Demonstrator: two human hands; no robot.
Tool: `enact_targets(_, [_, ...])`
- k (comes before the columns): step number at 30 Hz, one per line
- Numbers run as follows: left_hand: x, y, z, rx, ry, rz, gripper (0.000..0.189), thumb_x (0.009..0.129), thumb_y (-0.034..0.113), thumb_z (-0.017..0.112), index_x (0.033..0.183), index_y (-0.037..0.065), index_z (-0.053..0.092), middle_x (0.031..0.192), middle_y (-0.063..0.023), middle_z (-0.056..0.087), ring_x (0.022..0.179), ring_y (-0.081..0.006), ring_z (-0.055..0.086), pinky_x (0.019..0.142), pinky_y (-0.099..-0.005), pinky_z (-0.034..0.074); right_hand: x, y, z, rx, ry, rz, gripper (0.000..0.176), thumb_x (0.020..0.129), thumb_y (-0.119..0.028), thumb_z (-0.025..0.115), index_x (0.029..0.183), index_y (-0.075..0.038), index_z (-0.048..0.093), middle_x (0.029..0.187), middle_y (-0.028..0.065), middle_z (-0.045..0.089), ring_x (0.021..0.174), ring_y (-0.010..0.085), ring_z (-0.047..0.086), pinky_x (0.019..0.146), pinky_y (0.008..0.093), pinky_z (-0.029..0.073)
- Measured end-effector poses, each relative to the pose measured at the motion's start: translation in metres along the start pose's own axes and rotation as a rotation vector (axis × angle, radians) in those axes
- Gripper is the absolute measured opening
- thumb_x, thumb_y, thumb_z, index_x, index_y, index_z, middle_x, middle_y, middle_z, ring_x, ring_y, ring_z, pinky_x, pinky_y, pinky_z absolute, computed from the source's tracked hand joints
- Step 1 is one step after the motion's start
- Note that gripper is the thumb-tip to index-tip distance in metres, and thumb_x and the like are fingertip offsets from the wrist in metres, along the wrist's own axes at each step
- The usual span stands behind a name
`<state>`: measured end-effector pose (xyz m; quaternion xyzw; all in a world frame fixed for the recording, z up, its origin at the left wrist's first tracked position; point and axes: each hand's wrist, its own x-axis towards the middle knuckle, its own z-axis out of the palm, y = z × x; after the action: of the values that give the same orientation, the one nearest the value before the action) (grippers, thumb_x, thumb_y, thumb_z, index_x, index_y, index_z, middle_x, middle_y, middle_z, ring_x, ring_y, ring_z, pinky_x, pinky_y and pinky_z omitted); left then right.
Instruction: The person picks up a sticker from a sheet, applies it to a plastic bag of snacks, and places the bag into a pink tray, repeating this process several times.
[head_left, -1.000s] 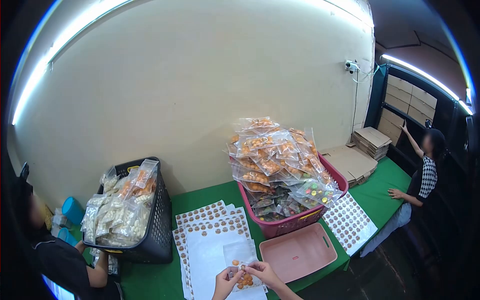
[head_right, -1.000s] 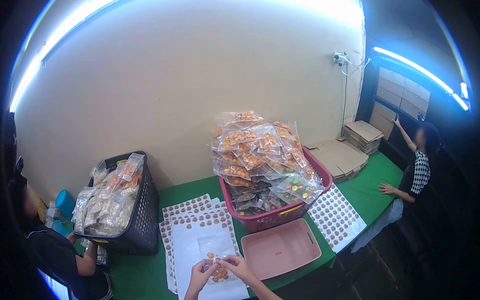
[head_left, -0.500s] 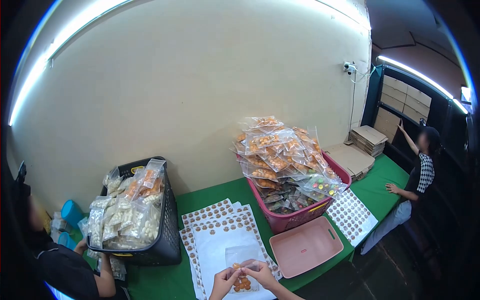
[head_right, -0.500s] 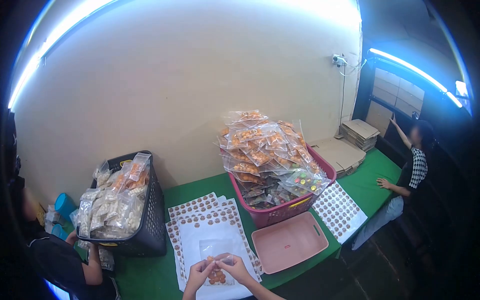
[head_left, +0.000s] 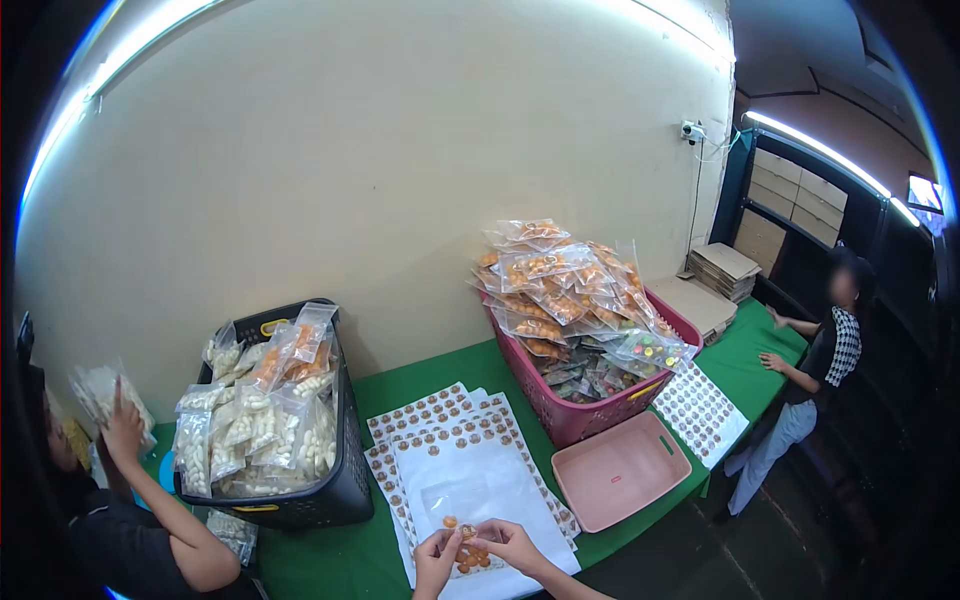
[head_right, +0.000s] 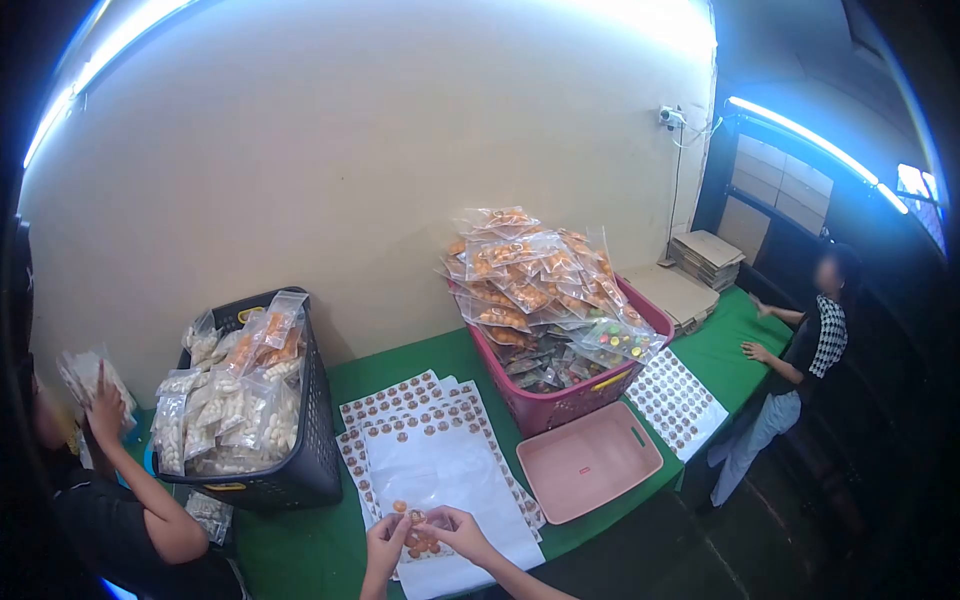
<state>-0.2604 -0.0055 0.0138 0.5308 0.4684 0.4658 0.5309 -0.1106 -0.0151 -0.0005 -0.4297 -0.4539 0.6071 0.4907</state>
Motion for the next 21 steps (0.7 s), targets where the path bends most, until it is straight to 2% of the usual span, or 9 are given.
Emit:
enact_targets(5, [-0.005,0.006,-0.02,0.048,-0.079,0.003,0.02,0.08,0.013,0.057,0.087,-0.006,0.058,0.074,-0.0059,0.06,0.066,-0.0074,0.056,0.058,-0.02,0.045,-0.006,0.006,0.013,0.095,-0.007,-0.003,0.019,0.078,-0.009,0.059,0.092,0.003,0.056,0.085,0.0059,0.06,0.081,0.01,0.056,0.074,0.0222,0.043])
enact_targets(9, [-0.001,0.015,-0.028,-0.148,-0.001,0.048,0.016,0.08,0.01,0.056,0.086,-0.004,0.058,0.073,-0.0067,0.06,0.076,-0.0108,0.058,0.062,-0.0209,0.047,-0.01,0.015,0.023,0.022,-0.013,0.031,0.02,0.077,-0.012,0.061,0.091,0.002,0.056,0.084,0.0047,0.06,0.08,0.009,0.055,0.073,0.0218,0.043])
enact_targets(11, [0.005,0.023,-0.036,-0.311,0.032,0.031,0.014,0.08,0.009,0.056,0.085,-0.004,0.058,0.074,-0.0069,0.06,0.079,-0.011,0.057,0.066,-0.0219,0.047,-0.015,0.015,0.028,-0.083,-0.084,0.073,0.022,0.076,-0.014,0.062,0.092,0.001,0.056,0.085,0.0041,0.059,0.08,0.0087,0.055,0.072,0.022,0.042])
enact_targets(12, [0.007,0.02,-0.044,-0.279,0.035,-0.001,0.012,0.08,0.007,0.055,0.083,-0.004,0.058,0.074,-0.0075,0.06,0.074,-0.0119,0.058,0.068,-0.0233,0.046,-0.017,0.015,0.032,-0.136,-0.119,0.093,0.023,0.076,-0.015,0.063,0.093,0.001,0.056,0.085,0.0038,0.059,0.08,0.0086,0.054,0.072,0.0221,0.042])
enact_targets(15, [0.007,0.017,-0.049,-0.214,-0.035,0.045,0.012,0.079,0.011,0.058,0.079,-0.002,0.058,0.073,-0.0063,0.059,0.065,-0.0115,0.056,0.06,-0.0224,0.046,-0.02,0.009,0.042,-0.066,-0.02,-0.029,0.025,0.075,-0.017,0.064,0.092,0.0,0.057,0.086,0.0034,0.059,0.081,0.0087,0.053,0.073,0.0227,0.042])
enact_targets(18, [-0.002,0.01,-0.045,-0.161,-0.127,0.014,0.011,0.078,0.009,0.059,0.077,-0.002,0.058,0.071,-0.0065,0.059,0.061,-0.0108,0.056,0.057,-0.0215,0.045,-0.015,-0.002,0.044,-0.041,0.069,-0.114,0.02,0.077,-0.013,0.061,0.09,0.001,0.058,0.087,0.0042,0.059,0.082,0.0096,0.054,0.075,0.0231,0.041])
enact_targets(21, [-0.006,0.008,-0.045,-0.172,-0.162,0.058,0.011,0.078,0.006,0.059,0.081,-0.004,0.059,0.075,-0.0075,0.059,0.066,-0.0112,0.058,0.059,-0.0205,0.047,-0.017,-0.005,0.048,-0.043,0.102,-0.17,0.015,0.078,-0.009,0.059,0.089,0.001,0.058,0.087,0.0047,0.059,0.082,0.01,0.054,0.075,0.0226,0.041])
